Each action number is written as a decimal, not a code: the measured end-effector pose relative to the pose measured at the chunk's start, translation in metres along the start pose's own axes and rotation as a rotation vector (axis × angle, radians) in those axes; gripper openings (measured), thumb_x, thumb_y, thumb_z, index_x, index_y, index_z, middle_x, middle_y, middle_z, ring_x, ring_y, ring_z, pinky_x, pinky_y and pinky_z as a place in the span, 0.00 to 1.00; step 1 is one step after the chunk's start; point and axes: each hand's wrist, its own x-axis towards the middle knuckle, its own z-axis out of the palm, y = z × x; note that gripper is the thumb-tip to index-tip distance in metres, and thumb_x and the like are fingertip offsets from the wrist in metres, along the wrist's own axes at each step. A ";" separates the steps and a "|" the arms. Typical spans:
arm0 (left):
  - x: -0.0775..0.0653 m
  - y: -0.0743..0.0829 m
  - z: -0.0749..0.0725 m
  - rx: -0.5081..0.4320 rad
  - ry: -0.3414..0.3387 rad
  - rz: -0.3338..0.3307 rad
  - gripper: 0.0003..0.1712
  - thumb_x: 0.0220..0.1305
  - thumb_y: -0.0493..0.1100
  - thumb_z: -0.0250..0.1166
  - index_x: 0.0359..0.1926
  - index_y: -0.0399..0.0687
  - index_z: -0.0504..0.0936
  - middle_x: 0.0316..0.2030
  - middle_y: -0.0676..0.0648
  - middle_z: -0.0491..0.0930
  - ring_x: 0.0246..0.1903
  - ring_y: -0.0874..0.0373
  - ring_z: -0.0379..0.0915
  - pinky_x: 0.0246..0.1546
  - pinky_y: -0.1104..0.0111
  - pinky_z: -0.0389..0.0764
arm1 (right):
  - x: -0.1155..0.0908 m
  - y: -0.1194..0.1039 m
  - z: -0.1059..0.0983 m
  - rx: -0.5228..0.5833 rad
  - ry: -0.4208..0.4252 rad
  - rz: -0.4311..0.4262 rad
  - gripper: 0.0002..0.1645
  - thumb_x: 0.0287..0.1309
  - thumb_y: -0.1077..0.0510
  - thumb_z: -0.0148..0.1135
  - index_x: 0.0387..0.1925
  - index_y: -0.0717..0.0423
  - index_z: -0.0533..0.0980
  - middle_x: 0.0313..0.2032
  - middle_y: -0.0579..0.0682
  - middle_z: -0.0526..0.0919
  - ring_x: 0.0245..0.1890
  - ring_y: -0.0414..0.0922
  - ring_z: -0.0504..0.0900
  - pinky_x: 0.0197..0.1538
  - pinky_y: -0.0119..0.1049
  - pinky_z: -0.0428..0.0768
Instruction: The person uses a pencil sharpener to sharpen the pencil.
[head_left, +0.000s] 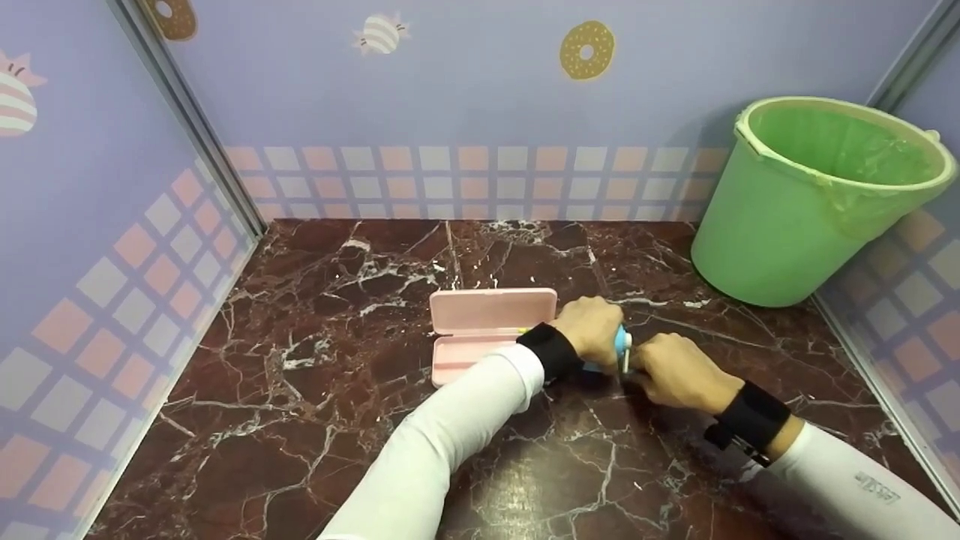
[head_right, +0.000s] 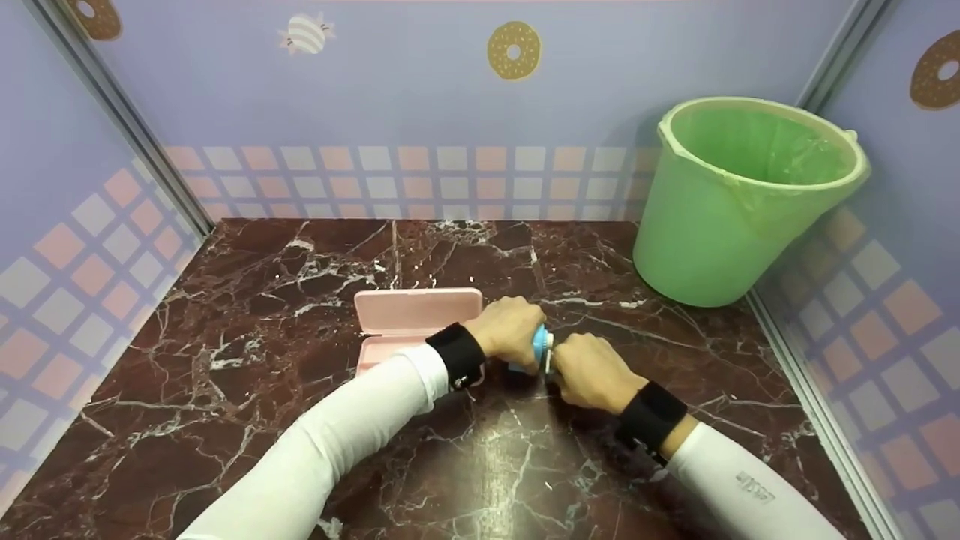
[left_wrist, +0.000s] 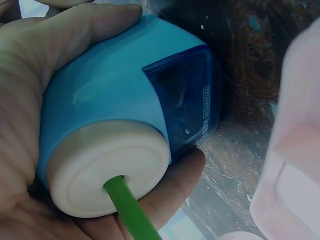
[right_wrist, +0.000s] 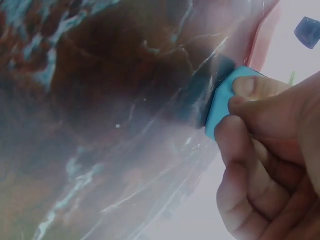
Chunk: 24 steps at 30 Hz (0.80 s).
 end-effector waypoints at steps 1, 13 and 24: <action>0.000 0.000 0.000 0.003 0.000 0.002 0.21 0.47 0.57 0.85 0.36 0.57 0.86 0.38 0.52 0.89 0.37 0.52 0.88 0.38 0.57 0.92 | -0.001 -0.001 -0.001 -0.007 -0.001 0.009 0.22 0.44 0.67 0.78 0.16 0.44 0.74 0.17 0.37 0.69 0.19 0.37 0.69 0.23 0.45 0.75; -0.001 0.003 0.000 0.012 0.002 0.008 0.21 0.49 0.58 0.85 0.38 0.56 0.88 0.38 0.52 0.89 0.36 0.54 0.87 0.38 0.58 0.92 | -0.008 -0.015 -0.012 -0.109 0.100 0.008 0.22 0.42 0.64 0.81 0.14 0.45 0.73 0.15 0.40 0.72 0.16 0.41 0.72 0.20 0.49 0.76; 0.001 -0.001 -0.003 0.003 -0.040 0.000 0.22 0.47 0.56 0.86 0.40 0.56 0.88 0.40 0.52 0.89 0.37 0.54 0.86 0.40 0.57 0.92 | -0.002 -0.019 -0.033 -0.150 0.204 0.041 0.12 0.41 0.68 0.77 0.20 0.48 0.83 0.20 0.45 0.82 0.17 0.50 0.80 0.20 0.53 0.78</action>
